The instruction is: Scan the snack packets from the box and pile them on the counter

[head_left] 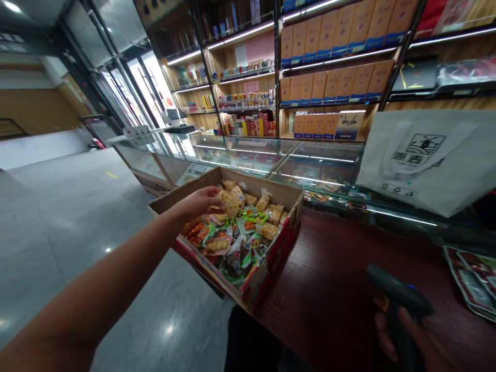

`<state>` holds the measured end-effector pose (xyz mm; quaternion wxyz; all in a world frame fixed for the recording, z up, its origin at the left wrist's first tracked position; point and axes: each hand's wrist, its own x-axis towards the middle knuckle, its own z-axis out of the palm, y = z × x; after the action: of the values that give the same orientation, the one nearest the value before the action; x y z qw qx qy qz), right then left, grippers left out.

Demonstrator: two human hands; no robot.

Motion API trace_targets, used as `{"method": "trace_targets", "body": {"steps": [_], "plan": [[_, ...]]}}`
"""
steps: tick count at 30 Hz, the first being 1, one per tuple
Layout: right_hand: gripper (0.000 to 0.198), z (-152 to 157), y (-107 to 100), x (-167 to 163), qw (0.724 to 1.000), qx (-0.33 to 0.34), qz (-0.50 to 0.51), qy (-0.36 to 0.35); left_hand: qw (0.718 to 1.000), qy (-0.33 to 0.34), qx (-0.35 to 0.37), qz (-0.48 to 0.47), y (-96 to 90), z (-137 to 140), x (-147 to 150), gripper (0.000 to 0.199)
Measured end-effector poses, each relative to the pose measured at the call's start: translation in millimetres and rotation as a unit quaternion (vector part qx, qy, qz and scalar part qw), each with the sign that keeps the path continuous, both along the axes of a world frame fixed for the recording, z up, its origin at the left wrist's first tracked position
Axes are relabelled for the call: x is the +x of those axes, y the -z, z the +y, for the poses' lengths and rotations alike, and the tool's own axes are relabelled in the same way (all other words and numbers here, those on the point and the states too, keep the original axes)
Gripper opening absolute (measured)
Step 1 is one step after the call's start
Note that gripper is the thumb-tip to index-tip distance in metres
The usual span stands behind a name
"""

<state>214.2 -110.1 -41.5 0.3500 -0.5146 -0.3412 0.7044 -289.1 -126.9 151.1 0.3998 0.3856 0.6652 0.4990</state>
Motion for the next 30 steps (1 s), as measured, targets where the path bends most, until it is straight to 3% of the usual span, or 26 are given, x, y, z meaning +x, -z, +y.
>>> {"method": "trace_targets", "body": {"steps": [6,12,16,23,27,30], "plan": [[0.046,-6.0,-12.9,-13.4,0.998,0.039,0.035,0.034,0.995,0.021,0.076,-0.056,-20.3,-24.1,62.0,0.043],[0.053,-23.8,-27.0,-17.6,0.993,0.066,0.068,0.074,0.988,0.088,0.100,-0.071,-30.0,-44.7,158.3,0.050],[0.053,-39.9,-45.8,-13.8,0.986,0.108,0.095,0.084,0.971,0.108,0.077,-0.197,-8.5,-47.1,221.9,0.045],[0.051,-52.2,-85.8,-1.8,0.960,0.193,0.079,0.188,0.911,0.107,-0.006,-0.398,45.0,-39.6,310.4,0.034],[0.049,-55.3,-91.7,2.9,0.954,0.194,0.069,0.216,0.888,0.132,-0.029,-0.440,61.9,-46.8,348.6,0.032],[0.048,-57.5,-88.8,8.1,0.955,0.177,0.061,0.228,0.899,0.147,-0.040,-0.411,69.6,-52.7,363.1,0.036]]}}
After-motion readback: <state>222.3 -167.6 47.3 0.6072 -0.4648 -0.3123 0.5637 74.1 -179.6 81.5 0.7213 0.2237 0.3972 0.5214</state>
